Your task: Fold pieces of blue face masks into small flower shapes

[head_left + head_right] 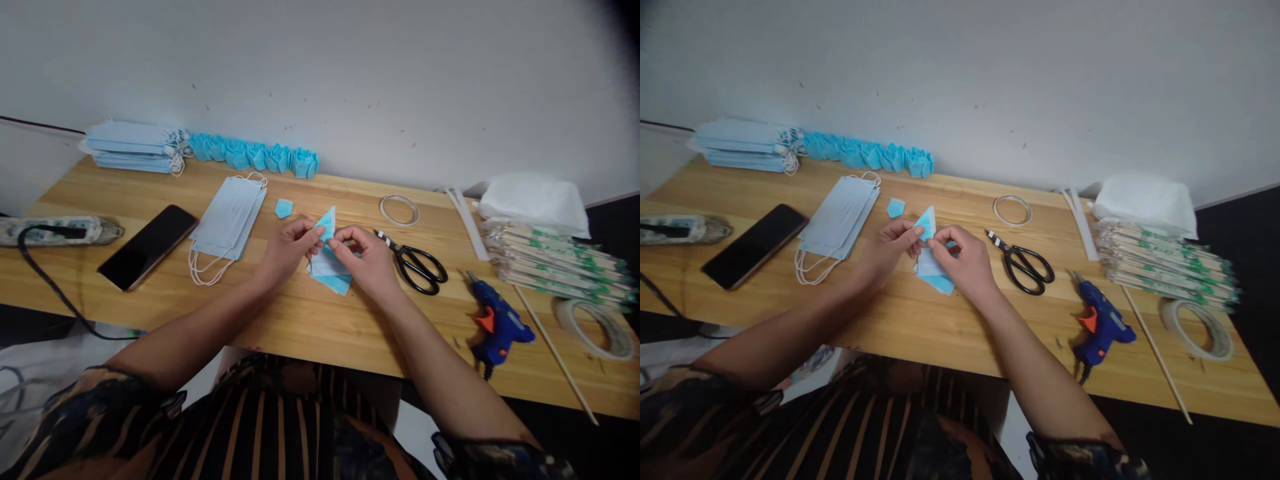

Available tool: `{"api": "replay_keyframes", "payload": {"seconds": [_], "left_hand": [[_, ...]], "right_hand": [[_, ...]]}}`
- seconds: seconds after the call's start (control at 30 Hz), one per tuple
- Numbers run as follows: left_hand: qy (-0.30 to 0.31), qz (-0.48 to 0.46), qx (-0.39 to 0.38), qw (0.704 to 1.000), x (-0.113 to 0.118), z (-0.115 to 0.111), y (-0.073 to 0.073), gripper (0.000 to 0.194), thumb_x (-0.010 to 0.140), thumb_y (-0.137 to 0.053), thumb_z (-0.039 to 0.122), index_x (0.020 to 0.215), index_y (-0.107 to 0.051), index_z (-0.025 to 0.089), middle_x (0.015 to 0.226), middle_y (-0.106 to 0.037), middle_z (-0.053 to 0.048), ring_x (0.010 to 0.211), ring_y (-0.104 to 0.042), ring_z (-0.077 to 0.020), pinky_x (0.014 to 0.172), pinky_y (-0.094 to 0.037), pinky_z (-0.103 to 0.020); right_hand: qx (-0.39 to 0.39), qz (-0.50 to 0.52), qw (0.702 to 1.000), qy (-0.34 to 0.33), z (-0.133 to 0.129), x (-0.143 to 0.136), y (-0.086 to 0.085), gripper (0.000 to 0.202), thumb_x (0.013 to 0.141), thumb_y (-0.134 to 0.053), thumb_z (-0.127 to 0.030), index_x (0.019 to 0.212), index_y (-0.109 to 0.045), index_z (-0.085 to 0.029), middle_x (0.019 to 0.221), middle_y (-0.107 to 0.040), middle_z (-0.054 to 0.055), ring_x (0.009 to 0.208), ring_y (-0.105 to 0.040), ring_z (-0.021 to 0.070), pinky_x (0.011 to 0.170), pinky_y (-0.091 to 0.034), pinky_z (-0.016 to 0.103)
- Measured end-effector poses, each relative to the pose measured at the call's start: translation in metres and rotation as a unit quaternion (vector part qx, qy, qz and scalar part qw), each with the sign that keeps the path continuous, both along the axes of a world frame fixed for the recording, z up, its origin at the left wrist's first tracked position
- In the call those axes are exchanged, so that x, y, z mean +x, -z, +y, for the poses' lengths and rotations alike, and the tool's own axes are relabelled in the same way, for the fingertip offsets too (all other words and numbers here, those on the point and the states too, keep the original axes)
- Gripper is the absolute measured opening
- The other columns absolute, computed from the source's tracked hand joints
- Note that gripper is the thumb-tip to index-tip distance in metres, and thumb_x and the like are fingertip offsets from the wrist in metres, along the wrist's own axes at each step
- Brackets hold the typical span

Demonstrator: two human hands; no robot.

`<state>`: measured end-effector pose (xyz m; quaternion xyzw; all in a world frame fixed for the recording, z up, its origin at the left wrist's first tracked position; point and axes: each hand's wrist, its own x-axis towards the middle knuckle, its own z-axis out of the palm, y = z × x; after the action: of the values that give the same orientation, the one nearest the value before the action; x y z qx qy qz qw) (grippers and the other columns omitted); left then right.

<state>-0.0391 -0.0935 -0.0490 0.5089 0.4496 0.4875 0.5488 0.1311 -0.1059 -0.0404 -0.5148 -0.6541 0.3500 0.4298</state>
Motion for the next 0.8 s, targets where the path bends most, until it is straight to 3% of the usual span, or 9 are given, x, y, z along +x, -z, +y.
{"api": "replay_keyframes", "payload": {"seconds": [0.53,0.63,0.73,0.8], "left_hand": [[0.006,-0.006,-0.008,1.000,0.0009,-0.0008,0.0004,0.034,0.083,-0.074,0.046,0.070,-0.064,0.017,0.064,-0.066,0.000,0.056,-0.056,-0.0084,0.055,-0.047,-0.021],[0.009,-0.005,-0.010,1.000,0.0010,-0.0005,0.0010,0.033,0.083,-0.074,0.045,0.069,-0.064,0.016,0.062,-0.065,0.000,0.054,-0.055,-0.0080,0.054,-0.046,-0.021],[0.014,-0.005,-0.015,1.000,0.0014,-0.0012,0.0008,0.033,0.083,-0.074,0.044,0.068,-0.063,0.016,0.061,-0.064,0.000,0.053,-0.054,-0.0075,0.053,-0.045,-0.020],[0.021,-0.002,-0.018,1.000,0.0019,-0.0021,0.0006,0.033,0.083,-0.074,0.043,0.068,-0.063,0.017,0.061,-0.064,0.001,0.053,-0.053,-0.0074,0.053,-0.045,-0.020]], "right_hand": [[-0.016,0.011,1.000,-0.009,0.0007,0.0005,0.0037,0.016,0.082,-0.067,-0.032,0.071,-0.061,-0.022,0.071,-0.066,-0.001,0.063,-0.056,0.0128,0.062,-0.044,0.028],[-0.028,0.058,0.998,-0.002,0.0024,0.0029,0.0054,0.014,0.083,-0.069,-0.035,0.081,-0.064,-0.022,0.075,-0.067,-0.001,0.069,-0.059,0.0139,0.066,-0.047,0.029],[-0.048,0.131,0.990,0.002,0.0036,0.0058,0.0050,0.027,0.087,-0.068,-0.045,0.103,-0.067,-0.023,0.080,-0.067,-0.001,0.072,-0.060,0.0150,0.069,-0.050,0.031],[-0.058,0.139,0.989,-0.007,0.0033,0.0065,0.0035,0.029,0.089,-0.066,-0.050,0.100,-0.068,-0.023,0.075,-0.064,-0.001,0.069,-0.058,0.0145,0.068,-0.049,0.031]]}}
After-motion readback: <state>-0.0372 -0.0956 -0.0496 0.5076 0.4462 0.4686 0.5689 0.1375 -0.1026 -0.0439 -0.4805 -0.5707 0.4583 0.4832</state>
